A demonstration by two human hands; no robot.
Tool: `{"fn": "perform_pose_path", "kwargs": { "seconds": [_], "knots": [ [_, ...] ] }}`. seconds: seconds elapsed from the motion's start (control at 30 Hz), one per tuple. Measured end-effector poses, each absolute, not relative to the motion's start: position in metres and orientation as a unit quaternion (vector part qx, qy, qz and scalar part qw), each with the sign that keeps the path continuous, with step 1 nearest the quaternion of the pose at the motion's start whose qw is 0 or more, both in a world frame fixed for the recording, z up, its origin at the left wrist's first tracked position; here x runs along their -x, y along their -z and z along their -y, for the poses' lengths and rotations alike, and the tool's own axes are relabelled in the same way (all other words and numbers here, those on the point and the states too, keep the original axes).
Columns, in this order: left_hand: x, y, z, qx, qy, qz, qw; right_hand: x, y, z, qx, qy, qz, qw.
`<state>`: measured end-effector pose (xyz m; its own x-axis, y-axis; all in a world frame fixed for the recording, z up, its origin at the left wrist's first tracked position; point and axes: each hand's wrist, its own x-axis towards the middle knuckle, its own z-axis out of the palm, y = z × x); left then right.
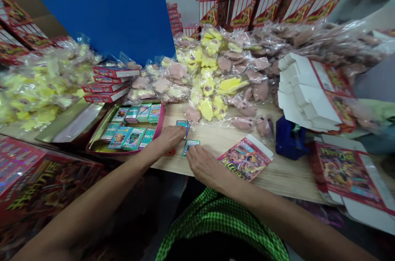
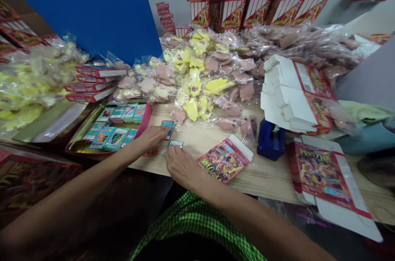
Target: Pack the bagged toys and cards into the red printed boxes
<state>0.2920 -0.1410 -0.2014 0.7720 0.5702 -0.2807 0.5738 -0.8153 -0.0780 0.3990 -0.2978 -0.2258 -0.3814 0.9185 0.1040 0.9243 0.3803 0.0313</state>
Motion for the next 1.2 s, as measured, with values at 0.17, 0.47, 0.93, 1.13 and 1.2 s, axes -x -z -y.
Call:
{"fn": "perform_pose_path", "kwargs": {
  "seconds": [0.17, 0.47, 0.93, 1.13, 1.2],
  "knots": [
    [-0.288, 0.201, 0.135, -0.934, 0.097, -0.34, 0.051, -0.396, 0.229, 0.298, 0.562, 0.007, 0.826, 0.05],
    [-0.267, 0.181, 0.128, -0.845, -0.256, -0.439, 0.167, -0.407, 0.22, 0.289, 0.57, -0.12, 0.81, 0.066],
    [-0.279, 0.193, 0.182, -0.598, -0.425, -0.389, 0.557, -0.456, 0.198, 0.284, 0.694, -0.141, 0.623, 0.333],
    [-0.361, 0.208, 0.212, -0.515, -0.472, -0.338, 0.63, -0.503, 0.185, 0.303, 0.681, -0.175, 0.541, 0.462],
    [-0.385, 0.21, 0.227, -0.527, -0.462, -0.326, 0.635, -0.523, 0.182, 0.316, 0.705, -0.127, 0.507, 0.479]
  ]
}}
